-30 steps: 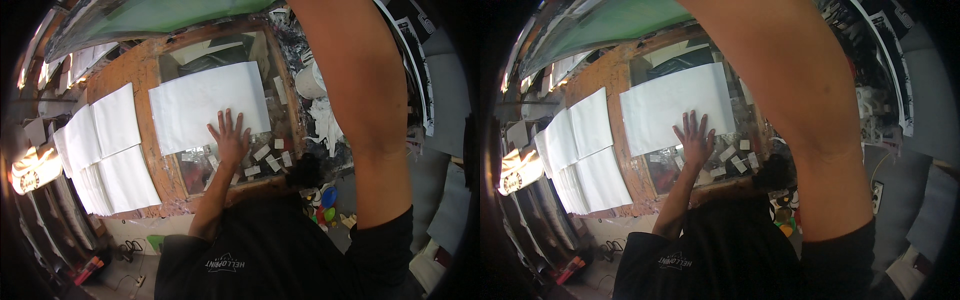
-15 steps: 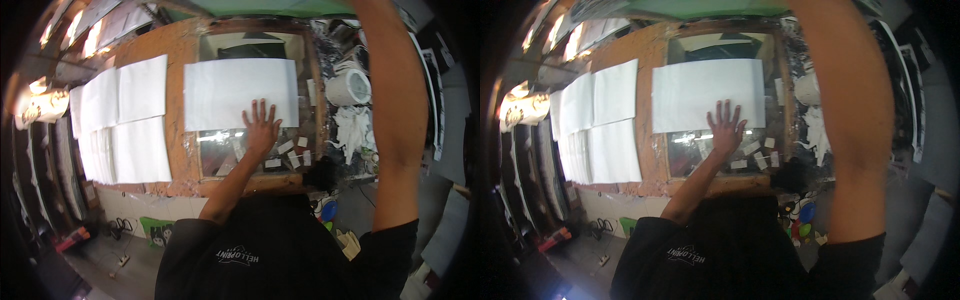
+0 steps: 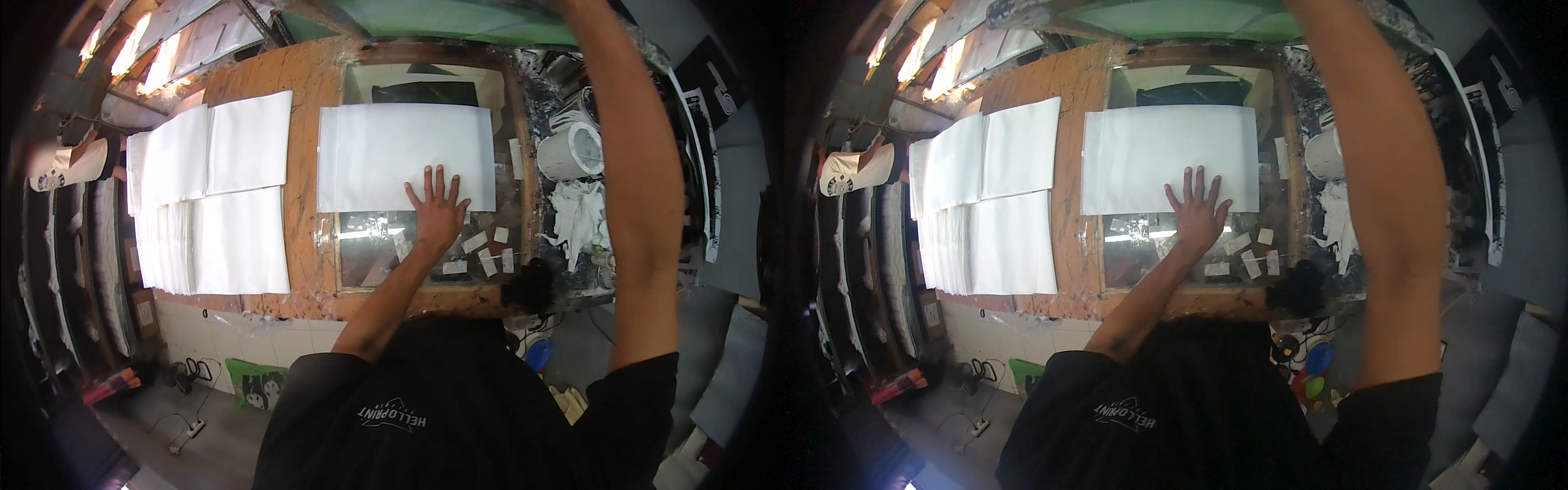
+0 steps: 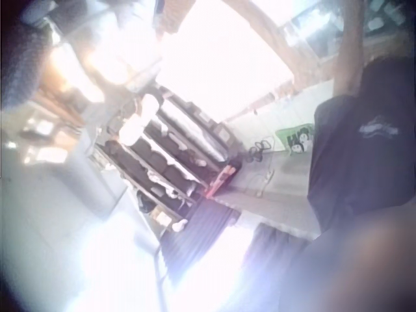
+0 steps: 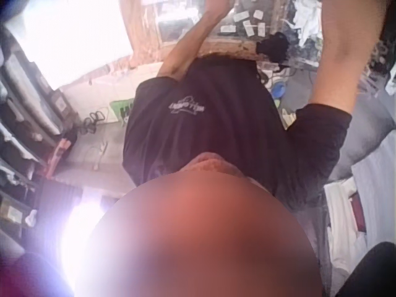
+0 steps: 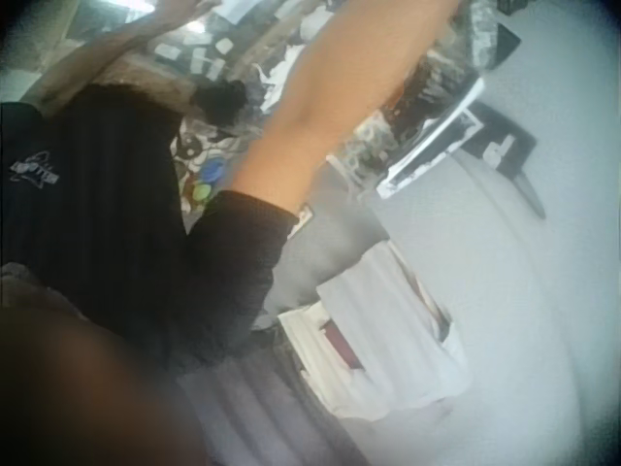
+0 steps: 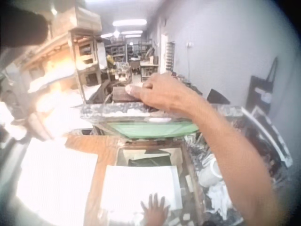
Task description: The person performs screen printing by placing white fabric under a screen, applying green ink with a squeegee, and peeling the printed fabric away. The process is repeated multiple times with fresh fabric pieces.
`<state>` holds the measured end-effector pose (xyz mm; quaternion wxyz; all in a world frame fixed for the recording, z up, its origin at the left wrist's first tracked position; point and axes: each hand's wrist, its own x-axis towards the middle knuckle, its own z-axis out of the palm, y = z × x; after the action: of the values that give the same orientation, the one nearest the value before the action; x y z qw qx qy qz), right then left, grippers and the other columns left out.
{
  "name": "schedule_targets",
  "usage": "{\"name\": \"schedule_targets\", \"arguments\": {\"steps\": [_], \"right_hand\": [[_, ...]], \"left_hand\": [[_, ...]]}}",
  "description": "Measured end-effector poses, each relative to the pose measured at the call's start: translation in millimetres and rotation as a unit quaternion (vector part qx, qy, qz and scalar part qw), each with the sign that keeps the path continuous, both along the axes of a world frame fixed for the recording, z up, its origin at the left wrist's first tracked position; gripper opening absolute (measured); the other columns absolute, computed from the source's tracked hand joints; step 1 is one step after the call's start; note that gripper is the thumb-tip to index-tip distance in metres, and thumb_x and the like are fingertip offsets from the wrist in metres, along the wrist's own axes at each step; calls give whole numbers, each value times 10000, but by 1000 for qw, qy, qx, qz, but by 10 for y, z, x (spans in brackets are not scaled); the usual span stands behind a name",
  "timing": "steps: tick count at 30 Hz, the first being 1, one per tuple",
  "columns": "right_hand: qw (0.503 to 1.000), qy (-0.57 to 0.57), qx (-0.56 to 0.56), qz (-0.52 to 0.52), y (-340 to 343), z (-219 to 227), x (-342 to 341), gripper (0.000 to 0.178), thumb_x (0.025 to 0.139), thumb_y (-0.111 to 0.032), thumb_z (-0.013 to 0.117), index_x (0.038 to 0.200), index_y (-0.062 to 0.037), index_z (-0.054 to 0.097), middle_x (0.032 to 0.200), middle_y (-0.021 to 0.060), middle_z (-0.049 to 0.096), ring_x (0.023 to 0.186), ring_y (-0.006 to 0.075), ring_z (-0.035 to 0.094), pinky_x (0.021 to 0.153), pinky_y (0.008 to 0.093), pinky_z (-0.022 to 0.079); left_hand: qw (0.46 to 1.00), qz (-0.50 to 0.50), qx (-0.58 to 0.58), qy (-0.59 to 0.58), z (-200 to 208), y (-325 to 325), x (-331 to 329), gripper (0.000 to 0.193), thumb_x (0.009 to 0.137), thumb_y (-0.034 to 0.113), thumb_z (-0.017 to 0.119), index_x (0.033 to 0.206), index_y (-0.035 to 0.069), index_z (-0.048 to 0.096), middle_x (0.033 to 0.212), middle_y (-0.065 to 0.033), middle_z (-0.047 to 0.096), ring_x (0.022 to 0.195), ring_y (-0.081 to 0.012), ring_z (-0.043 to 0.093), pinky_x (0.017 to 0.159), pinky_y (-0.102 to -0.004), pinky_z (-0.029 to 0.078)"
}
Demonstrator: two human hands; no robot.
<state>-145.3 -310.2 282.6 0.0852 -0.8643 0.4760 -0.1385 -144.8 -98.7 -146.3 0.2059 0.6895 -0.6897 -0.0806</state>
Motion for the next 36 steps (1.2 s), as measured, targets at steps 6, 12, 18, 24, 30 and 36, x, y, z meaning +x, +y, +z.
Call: {"name": "schedule_targets", "arguments": {"steps": [6, 12, 18, 24, 30, 36], "right_hand": [[986, -50, -135, 81, 783, -901, -161, 505, 916, -606, 630, 817, -121, 728, 610, 109, 650, 614, 294, 693, 569, 399, 532], [993, -59, -23, 96, 1907, -2671, -575, 309, 866, -172, 701, 1163, -89, 692, 922, 106, 726, 866, 306, 662, 781, 431, 469], [982, -26, 164, 86, 1906, -3341, -542, 504, 750, 62, 604, 1229, -86, 648, 1083, 121, 717, 1070, 313, 637, 872, 454, 435], [990, -29, 124, 67, 2300, -3559, -668, 528, 731, 59, 605, 1238, -88, 622, 1239, 118, 657, 1215, 314, 577, 974, 508, 371], [997, -24, 13, 71, 2152, -3726, -592, 532, 723, 77, 601, 1228, -87, 627, 1256, 116, 643, 1228, 311, 570, 996, 514, 350], [997, -33, -27, 62, 1166, -3921, -212, 500, 744, 91, 577, 1203, -95, 646, 1224, 122, 670, 1188, 313, 595, 973, 515, 353]], "left_hand": [[914, 39, -163, 370, 969, 248, 358, 561, 1005, 260, 612, 1504, 61, 451, 1588, -201, 376, 1463, -387, 365, 1209, -559, 206], [487, 235, 72, 838, 1432, 1040, 577, 365, 980, 366, 644, 1234, 115, 566, 1156, -20, 587, 1138, -203, 533, 992, -430, 390], [414, 388, 183, 803, 684, 1015, 582, 311, 916, 416, 689, 1119, 190, 625, 1055, 42, 571, 1035, -122, 519, 965, -444, 313], [410, 391, 188, 802, 432, 1075, 587, 299, 873, 330, 632, 1134, 192, 581, 1046, 46, 552, 1017, -119, 503, 978, -462, 312], [420, 421, 166, 787, 431, 1074, 522, 176, 844, 290, 631, 987, 202, 577, 1015, 39, 573, 964, -132, 513, 1002, -479, 300], [423, 446, 155, 774, 512, 1073, 511, 189, 839, 244, 631, 1010, 167, 601, 936, 29, 569, 905, -119, 495, 864, -401, 325]]}}
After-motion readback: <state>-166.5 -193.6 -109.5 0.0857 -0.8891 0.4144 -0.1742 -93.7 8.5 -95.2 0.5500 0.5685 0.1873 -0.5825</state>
